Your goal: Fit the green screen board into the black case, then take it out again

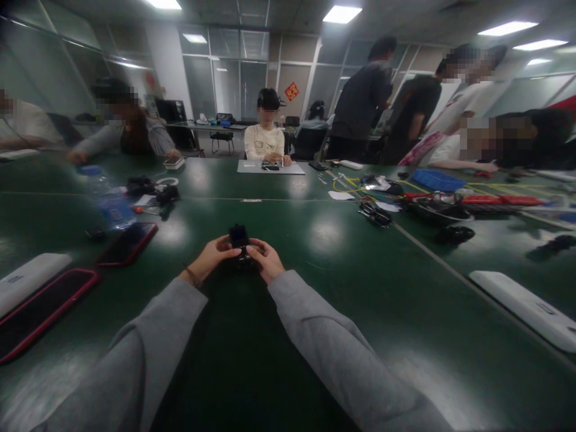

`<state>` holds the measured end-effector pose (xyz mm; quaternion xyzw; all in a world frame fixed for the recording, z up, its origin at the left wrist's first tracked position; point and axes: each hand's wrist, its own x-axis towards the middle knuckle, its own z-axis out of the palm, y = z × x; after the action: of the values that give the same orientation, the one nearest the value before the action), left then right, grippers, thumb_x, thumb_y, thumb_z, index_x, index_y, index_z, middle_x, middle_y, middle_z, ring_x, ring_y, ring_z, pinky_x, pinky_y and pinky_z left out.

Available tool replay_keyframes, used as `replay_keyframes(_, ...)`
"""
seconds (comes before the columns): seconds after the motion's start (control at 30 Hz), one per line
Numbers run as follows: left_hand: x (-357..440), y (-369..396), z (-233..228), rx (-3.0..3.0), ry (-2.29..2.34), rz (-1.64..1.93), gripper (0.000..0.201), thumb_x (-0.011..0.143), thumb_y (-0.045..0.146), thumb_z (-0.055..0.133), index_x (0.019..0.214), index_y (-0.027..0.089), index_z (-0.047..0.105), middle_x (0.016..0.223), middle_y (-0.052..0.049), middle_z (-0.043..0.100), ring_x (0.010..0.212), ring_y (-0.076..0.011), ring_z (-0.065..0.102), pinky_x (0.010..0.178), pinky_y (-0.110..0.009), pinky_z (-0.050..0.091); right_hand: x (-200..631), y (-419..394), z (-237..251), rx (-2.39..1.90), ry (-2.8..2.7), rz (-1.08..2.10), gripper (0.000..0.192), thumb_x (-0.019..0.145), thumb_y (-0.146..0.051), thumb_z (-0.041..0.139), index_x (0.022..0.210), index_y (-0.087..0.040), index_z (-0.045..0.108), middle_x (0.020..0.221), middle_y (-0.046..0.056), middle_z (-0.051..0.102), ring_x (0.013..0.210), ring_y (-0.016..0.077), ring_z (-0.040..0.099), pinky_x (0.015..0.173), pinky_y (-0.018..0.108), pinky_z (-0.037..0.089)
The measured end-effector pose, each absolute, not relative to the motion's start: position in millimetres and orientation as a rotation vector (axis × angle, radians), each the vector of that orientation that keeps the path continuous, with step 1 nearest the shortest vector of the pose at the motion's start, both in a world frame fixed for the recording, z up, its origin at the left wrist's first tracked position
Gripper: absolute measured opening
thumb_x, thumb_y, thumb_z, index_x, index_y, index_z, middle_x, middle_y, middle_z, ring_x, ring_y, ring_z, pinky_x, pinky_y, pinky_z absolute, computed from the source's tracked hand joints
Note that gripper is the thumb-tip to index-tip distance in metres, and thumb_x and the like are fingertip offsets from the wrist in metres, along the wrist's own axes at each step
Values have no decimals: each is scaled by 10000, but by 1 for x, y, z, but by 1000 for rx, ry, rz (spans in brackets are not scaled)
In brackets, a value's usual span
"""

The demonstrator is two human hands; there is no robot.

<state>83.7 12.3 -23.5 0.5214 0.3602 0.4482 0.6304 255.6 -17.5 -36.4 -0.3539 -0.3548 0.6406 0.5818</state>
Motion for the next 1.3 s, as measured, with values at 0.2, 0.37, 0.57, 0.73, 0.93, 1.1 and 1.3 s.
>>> replay_keyframes(0.2, 83, 14, -21, 1201, 798, 994, 655, 556, 239, 799, 1156, 146, 553, 848, -56, 658, 790, -167, 613, 811, -342, 441, 256, -16, -39, -827, -822, 1486, 465, 580, -274, 787, 992, -188, 590, 928, 21, 629, 796, 117, 600, 725, 250, 474)
replay_keyframes(0.37, 82, 15, -20, 1215, 783, 966, 644, 570, 243, 792, 1158, 145, 549, 866, -59, 650, 792, -161, 609, 800, -337, 449, 258, -15, -39, -824, -843, 1497, 447, 599, -262, 780, 997, -191, 588, 927, 16, 627, 802, 111, 600, 713, 237, 472)
replay_keyframes(0.57, 83, 16, -23, 1215, 786, 984, 645, 585, 232, 785, 1174, 145, 536, 879, -51, 639, 826, -158, 602, 839, -333, 440, 262, -14, -38, -798, -880, 1537, 460, 626, -247, 765, 1037, -189, 567, 892, 18, 626, 788, 119, 609, 692, 238, 483)
replay_keyframes(0.73, 84, 16, -22, 1149, 802, 976, 763, 577, 224, 792, 1257, 141, 456, 878, -48, 633, 855, -166, 605, 893, -360, 418, 261, -16, -34, -799, -881, 1523, 514, 636, -248, 756, 1101, -204, 540, 872, 7, 615, 784, 110, 603, 686, 230, 482)
replay_keyframes(0.93, 84, 17, -25, 1091, 811, 997, 934, 571, 242, 800, 1351, 98, 306, 931, -81, 628, 871, -178, 607, 906, -377, 415, 260, -17, -31, -824, -898, 1552, 543, 587, -215, 784, 1074, -211, 545, 905, 13, 625, 819, 125, 603, 715, 247, 474)
replay_keyframes(1.1, 82, 18, -28, 1087, 778, 987, 951, 596, 253, 786, 1373, 83, 266, 956, -98, 615, 900, -190, 598, 903, -382, 414, 261, -16, -33, -828, -952, 1555, 558, 575, -193, 786, 1077, -232, 546, 956, 9, 626, 887, 127, 592, 787, 259, 460)
replay_keyframes(1.3, 81, 16, -25, 1117, 801, 988, 893, 595, 250, 786, 1349, 97, 334, 898, -78, 609, 842, -173, 594, 870, -387, 418, 262, -15, -36, -858, -947, 1559, 581, 578, -211, 782, 1103, -238, 536, 917, 6, 616, 841, 130, 596, 780, 281, 464)
